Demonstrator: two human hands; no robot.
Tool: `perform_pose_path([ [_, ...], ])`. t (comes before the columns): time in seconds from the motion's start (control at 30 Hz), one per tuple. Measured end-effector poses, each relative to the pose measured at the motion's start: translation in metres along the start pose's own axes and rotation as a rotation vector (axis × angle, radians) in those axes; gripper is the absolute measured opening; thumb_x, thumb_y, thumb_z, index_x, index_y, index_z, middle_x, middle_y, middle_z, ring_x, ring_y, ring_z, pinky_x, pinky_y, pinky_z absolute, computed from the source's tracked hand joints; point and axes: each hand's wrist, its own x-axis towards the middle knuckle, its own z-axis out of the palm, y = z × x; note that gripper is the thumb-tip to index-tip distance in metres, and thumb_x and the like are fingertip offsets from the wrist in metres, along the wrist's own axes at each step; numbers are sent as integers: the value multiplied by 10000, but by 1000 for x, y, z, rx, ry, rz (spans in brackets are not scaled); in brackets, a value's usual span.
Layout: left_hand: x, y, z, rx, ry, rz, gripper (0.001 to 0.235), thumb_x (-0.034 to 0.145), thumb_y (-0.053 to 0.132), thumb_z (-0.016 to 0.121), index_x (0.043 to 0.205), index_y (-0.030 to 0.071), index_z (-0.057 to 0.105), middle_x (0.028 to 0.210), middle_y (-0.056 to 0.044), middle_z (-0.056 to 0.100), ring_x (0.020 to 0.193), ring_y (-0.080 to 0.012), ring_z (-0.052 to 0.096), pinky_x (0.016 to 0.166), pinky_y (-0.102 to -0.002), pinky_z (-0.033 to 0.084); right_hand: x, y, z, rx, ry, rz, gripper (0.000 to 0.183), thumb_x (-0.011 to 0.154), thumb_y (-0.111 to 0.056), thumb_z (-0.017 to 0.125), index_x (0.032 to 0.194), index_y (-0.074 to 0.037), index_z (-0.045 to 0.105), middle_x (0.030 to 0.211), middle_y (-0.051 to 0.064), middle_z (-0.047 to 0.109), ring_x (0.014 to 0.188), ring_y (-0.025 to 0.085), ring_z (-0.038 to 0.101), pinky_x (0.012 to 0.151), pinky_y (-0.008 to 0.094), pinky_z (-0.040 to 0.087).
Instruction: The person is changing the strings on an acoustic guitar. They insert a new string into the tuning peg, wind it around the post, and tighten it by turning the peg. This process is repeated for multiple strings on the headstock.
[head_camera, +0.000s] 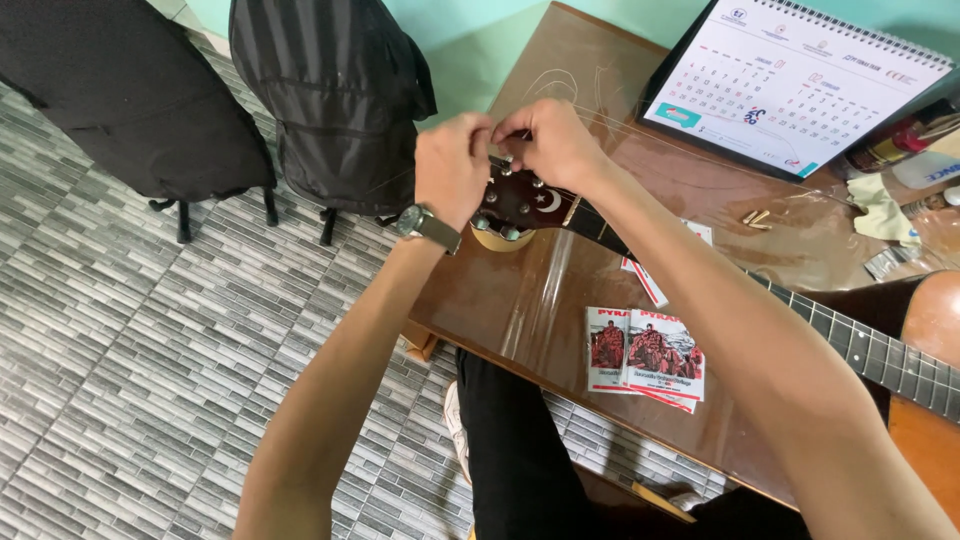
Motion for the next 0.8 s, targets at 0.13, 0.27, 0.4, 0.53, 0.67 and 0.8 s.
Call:
perform_pose_path([
  [0.13, 10, 23, -22, -288, -143, -494, 150, 946, 28, 605, 897, 63, 742, 794, -63, 778, 601, -166, 809, 507, -190, 578, 0, -6, -4, 157, -23, -65, 209, 910, 67, 621, 936, -46, 795, 767, 63, 764, 644, 90, 716, 676, 201, 612],
  [0.27, 19, 32, -34, -486, -265, -700, 94, 929, -4, 663, 912, 37, 745, 759, -68, 776, 637, -132, 787, 564, -176, 614, 5, 0, -9, 50, -37, -94, 203, 911, -12, 647, 940, -131, 809, 774, -14, 744, 685, 82, 643, 712, 231, 530],
  [0.4, 21, 34, -42, -528, -292, -677, 56, 871, 16, 755, 922, 37, 743, 833, -62, 807, 642, -109, 778, 529, -155, 575, 6, -1, -12, -12, -19, -127, 87, 961, -131, 741, 968, -175, 817, 871, -49, 775, 775, 87, 655, 778, 258, 490],
  [0.53, 14, 21, -35, -364, -240, -314, 102, 883, 37, 747, 984, 52, 758, 905, -75, 796, 579, -147, 795, 541, -167, 560, 5, -2, -9, 38, 19, -169, 61, 954, -118, 753, 965, -140, 809, 898, -27, 786, 806, 89, 674, 786, 260, 495],
  [0.67, 15, 32, -43, -342, -149, -363, 74, 931, 81, 713, 876, 40, 739, 776, -62, 769, 604, -134, 798, 518, -180, 594, 2, -6, -4, 87, 51, -209, 113, 912, -17, 711, 947, -93, 788, 882, 4, 780, 809, 112, 708, 790, 268, 551],
  [0.8, 21, 48, -55, -486, -175, -603, 72, 907, 103, 759, 931, 42, 787, 789, -75, 811, 706, -127, 822, 602, -172, 677, -2, -8, 2, 152, 81, -217, 131, 904, 60, 710, 945, -54, 761, 825, 39, 765, 712, 119, 712, 681, 232, 593],
])
